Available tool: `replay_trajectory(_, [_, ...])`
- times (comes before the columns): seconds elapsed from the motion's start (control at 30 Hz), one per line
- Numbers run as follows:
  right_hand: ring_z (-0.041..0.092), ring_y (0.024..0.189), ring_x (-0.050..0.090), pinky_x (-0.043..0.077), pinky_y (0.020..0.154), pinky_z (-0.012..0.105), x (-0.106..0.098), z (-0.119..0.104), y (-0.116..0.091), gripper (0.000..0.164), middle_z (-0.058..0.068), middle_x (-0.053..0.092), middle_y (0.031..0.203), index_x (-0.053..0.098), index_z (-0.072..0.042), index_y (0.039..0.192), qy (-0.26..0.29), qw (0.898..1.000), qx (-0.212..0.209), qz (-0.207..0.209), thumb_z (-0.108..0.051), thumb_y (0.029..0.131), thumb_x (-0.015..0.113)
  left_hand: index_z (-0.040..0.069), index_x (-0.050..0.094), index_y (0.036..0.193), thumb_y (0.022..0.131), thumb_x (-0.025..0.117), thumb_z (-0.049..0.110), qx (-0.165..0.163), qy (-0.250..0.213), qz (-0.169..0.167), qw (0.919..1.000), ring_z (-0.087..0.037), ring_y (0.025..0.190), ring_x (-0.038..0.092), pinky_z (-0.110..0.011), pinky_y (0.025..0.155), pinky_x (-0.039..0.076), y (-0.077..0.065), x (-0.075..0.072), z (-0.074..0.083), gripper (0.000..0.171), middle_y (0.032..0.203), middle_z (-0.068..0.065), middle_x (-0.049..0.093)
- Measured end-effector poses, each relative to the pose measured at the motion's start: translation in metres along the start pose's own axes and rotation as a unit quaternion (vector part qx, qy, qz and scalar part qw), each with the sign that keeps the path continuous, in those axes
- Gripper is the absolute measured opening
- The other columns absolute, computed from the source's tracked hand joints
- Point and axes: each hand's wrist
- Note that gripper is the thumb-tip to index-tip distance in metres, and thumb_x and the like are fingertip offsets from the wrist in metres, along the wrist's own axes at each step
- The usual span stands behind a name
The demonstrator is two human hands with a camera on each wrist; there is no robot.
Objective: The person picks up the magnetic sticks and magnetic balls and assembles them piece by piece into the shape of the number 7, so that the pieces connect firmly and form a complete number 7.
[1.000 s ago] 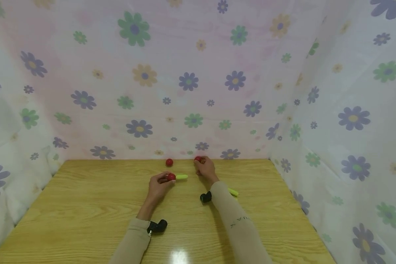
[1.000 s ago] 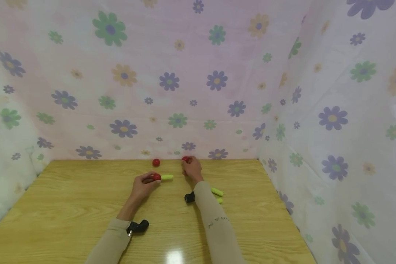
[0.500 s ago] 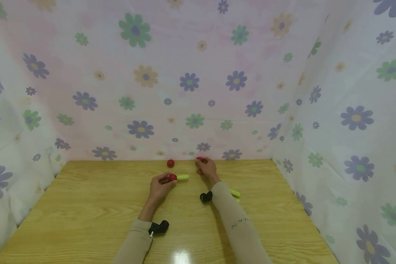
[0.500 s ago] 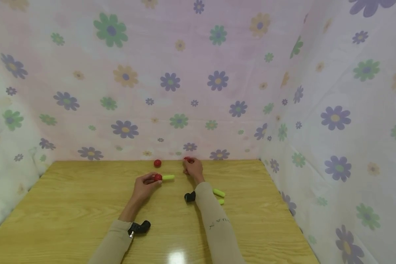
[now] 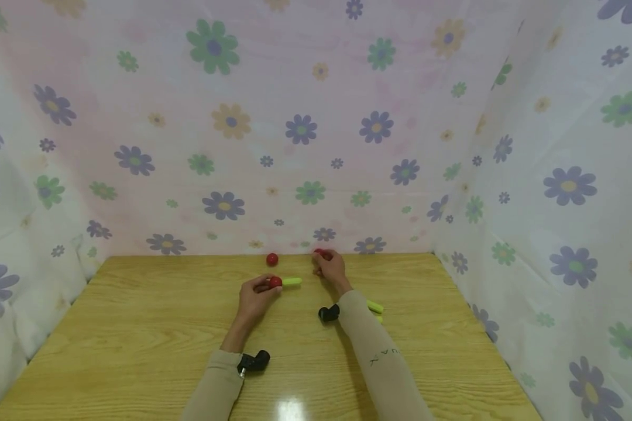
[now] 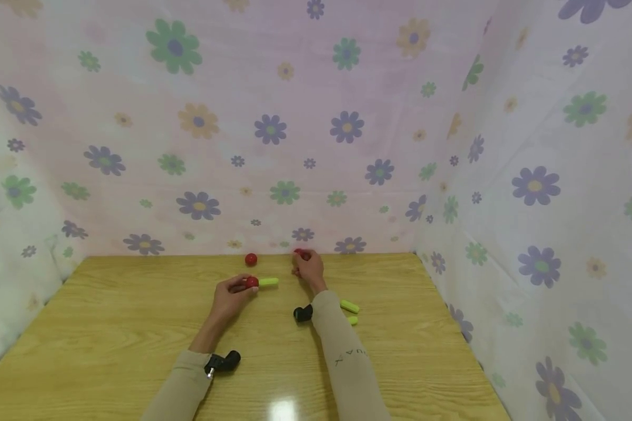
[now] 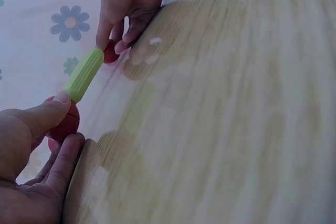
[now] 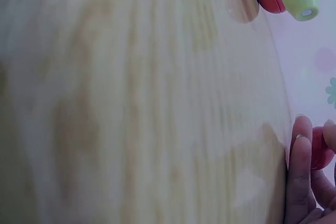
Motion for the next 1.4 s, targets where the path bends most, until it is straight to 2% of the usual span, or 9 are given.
replay_trajectory(0.37, [0.006, 0.054, 0.062, 0.053, 0.055, 0.017, 0.001, 0.0, -0.001, 0.044, 0.028, 0.059, 0.123, 0.05, 0.009, 0.138, 0.0, 1.0, 0.003, 0.008, -0.021, 0.106, 0.057, 0.002, 0.072, 0.121, 0.085, 0.082, 0.006, 0.004, -0.011, 0.003, 0.9999, -0.031, 0.104, 0.065, -0.02, 0.077, 0.051, -0.001, 0.003, 0.0, 0.037, 0.118, -0.023, 0.069])
replay_trajectory(0.6, [0.007, 0.056, 0.062, 0.052, 0.057, 0.017, 0.0, 0.0, -0.002, 0.044, 0.03, 0.056, 0.128, 0.048, 0.008, 0.14, 0.002, 1.0, 0.013, -0.002, -0.02, 0.108, 0.053, 0.004, 0.073, 0.119, 0.085, 0.082, 0.006, 0.0, -0.014, 0.003, 0.9999, -0.025, 0.099, 0.065, -0.022, 0.077, 0.052, -0.001, 0.002, 0.0, 0.035, 0.115, -0.02, 0.07])
replay_trajectory(0.77, [0.008, 0.059, 0.062, 0.053, 0.059, 0.018, 0.001, -0.002, -0.005, 0.04, 0.029, 0.056, 0.125, 0.047, 0.009, 0.14, 0.027, 0.999, 0.02, -0.009, -0.016, 0.108, 0.05, 0.002, 0.072, 0.121, 0.086, 0.081, 0.006, 0.006, -0.011, 0.004, 0.9999, -0.029, 0.101, 0.066, -0.021, 0.077, 0.052, 0.0, 0.001, 0.0, 0.036, 0.116, -0.022, 0.07])
replay_trajectory(0.9, [0.01, 0.063, 0.061, 0.053, 0.06, 0.018, 0.002, -0.005, -0.008, 0.039, 0.02, 0.058, 0.114, 0.048, 0.01, 0.138, 0.058, 0.997, 0.046, 0.001, -0.013, 0.107, 0.051, 0.001, 0.071, 0.123, 0.086, 0.081, 0.006, -0.001, -0.014, 0.001, 0.9999, -0.033, 0.106, 0.065, -0.017, 0.075, 0.051, -0.002, 0.001, 0.003, 0.039, 0.119, -0.024, 0.069])
replay_trajectory(1.0, [0.01, 0.068, 0.063, 0.054, 0.064, 0.018, 0.003, -0.006, -0.01, 0.039, 0.017, 0.061, 0.109, 0.05, 0.012, 0.137, 0.069, 0.996, 0.054, 0.01, -0.012, 0.107, 0.052, -0.002, 0.07, 0.124, 0.086, 0.082, 0.006, 0.004, -0.021, -0.001, 0.9998, -0.036, 0.107, 0.064, -0.017, 0.074, 0.05, -0.003, 0.0, 0.004, 0.041, 0.12, -0.027, 0.068])
replay_trajectory(1.1, [0.012, 0.076, 0.067, 0.056, 0.071, 0.019, 0.004, -0.009, -0.012, 0.04, 0.023, 0.066, 0.11, 0.052, 0.014, 0.137, 0.055, 0.997, 0.053, 0.011, -0.012, 0.108, 0.05, -0.005, 0.069, 0.124, 0.086, 0.081, 0.005, 0.01, -0.024, 0.0, 0.9997, -0.038, 0.107, 0.064, -0.018, 0.073, 0.05, -0.003, 0.0, 0.005, 0.042, 0.119, -0.03, 0.067])
replay_trajectory(1.2, [0.018, 0.087, 0.07, 0.057, 0.076, 0.022, 0.005, -0.014, -0.018, 0.041, 0.03, 0.066, 0.116, 0.052, 0.017, 0.136, 0.039, 0.997, 0.058, 0.01, -0.013, 0.108, 0.049, -0.002, 0.07, 0.124, 0.086, 0.082, 0.006, 0.005, -0.022, 0.0, 0.9997, -0.035, 0.105, 0.064, -0.018, 0.073, 0.05, -0.003, 0.0, 0.006, 0.041, 0.118, -0.028, 0.068])
replay_trajectory(1.4, [0.034, 0.108, 0.066, 0.057, 0.084, 0.026, 0.006, -0.019, -0.032, 0.043, 0.033, 0.059, 0.129, 0.048, 0.016, 0.141, 0.04, 0.997, 0.061, 0.002, -0.012, 0.108, 0.047, 0.001, 0.071, 0.123, 0.086, 0.081, 0.006, -0.001, -0.021, -0.002, 0.9998, -0.031, 0.103, 0.064, -0.019, 0.075, 0.051, -0.003, 0.0, 0.005, 0.038, 0.117, -0.025, 0.068])
Point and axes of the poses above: each hand's wrist, its own y-axis towards the middle knuckle, its own x-axis out of the palm, z = x × y
